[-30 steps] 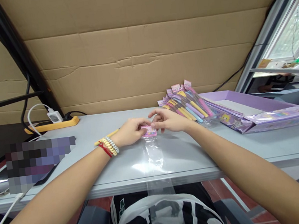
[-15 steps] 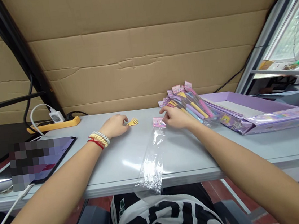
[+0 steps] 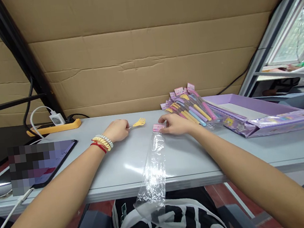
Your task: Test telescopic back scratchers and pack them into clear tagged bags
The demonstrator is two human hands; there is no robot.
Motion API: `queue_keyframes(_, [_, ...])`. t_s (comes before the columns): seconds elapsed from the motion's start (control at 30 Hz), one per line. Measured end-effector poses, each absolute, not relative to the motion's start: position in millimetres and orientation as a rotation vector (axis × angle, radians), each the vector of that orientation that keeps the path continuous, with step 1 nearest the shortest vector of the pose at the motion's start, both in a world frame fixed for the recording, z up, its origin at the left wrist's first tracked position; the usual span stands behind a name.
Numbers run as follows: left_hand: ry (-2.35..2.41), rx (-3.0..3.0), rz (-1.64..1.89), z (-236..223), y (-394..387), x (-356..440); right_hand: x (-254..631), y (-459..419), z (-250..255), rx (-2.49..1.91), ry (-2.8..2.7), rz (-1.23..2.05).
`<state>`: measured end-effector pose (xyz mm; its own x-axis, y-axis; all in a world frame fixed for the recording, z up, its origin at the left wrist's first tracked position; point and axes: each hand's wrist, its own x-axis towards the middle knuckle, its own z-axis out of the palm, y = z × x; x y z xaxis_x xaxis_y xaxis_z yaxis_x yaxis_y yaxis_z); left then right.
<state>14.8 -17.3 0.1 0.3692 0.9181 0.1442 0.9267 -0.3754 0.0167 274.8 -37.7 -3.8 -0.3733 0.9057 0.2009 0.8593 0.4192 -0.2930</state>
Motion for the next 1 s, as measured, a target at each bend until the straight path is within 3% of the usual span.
queue_keyframes(0.2, [-1.411, -2.674, -0.578, -2.9, -26.1, 27.7, 268.7, -39.4, -3.2, -1.271, -2.159, 0.221])
queue_keyframes(0.47, [-1.095, -2.764, -0.904, -3.3, -34.2, 35.0, 263.1, -43.7, 4.9, -1.088, -1.811, 0.891])
queue_keyframes(1.0, [-1.143, -2.873, -0.734, -0.1, -38.5, 36.9, 270.3, -38.1, 14.2, -1.099, -1.407, 0.901])
